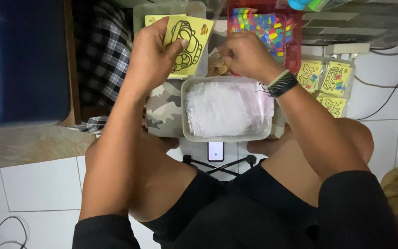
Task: The person sits on the floor and assembles small, colorful puzzle pieces onto yellow cards featuring cartoon outlines. They pick up the cards, place the pieces into the designated areas, and then place the completed cards into a plastic container.
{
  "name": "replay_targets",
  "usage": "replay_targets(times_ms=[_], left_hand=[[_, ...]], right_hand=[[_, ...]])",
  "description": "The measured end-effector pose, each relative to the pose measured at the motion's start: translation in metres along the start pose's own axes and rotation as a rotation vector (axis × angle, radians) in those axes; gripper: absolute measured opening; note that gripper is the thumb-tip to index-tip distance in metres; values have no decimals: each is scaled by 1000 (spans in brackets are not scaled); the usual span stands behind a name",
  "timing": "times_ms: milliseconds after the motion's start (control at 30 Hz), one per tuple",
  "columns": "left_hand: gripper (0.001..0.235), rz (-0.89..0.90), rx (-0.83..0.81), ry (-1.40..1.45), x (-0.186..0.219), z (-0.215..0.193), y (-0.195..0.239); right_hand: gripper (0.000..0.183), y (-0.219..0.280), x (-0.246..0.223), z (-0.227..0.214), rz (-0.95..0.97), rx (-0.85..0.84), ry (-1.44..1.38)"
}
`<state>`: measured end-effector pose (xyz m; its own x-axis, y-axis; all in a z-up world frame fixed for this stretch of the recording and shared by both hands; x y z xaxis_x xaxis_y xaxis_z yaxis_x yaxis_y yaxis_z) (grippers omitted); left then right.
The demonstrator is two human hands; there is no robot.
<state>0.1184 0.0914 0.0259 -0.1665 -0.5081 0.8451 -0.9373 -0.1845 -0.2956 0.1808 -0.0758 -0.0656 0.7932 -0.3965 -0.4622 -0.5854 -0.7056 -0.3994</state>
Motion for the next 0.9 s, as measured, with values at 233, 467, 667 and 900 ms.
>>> replay_targets(times_ms=[233, 467, 667, 900], left_hand=[[20, -56, -16, 42, -9, 7, 2], [12, -25, -48, 20, -3, 22, 6], [11, -79, -176, 48, 8, 49, 19], [9, -53, -276, 33, 18, 69, 27]], right_hand=[[13, 5, -14, -75, 171, 133, -258], [21, 25, -32, -146, 273, 395, -512], [22, 34, -49, -164, 234, 568, -577], [16, 31, -49, -164, 241, 589, -512]])
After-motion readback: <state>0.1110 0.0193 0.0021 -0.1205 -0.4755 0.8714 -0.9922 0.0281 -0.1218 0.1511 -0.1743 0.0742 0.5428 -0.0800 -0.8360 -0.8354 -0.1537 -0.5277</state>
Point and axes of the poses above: each hand's wrist, its own y-axis away from the middle knuckle, its own z-axis out of the palm, x = y × z, the point moved 10 cm from there along -y, towards the middle knuckle, and after that the axes turned 11 degrees about x, right-handed, at the moved point
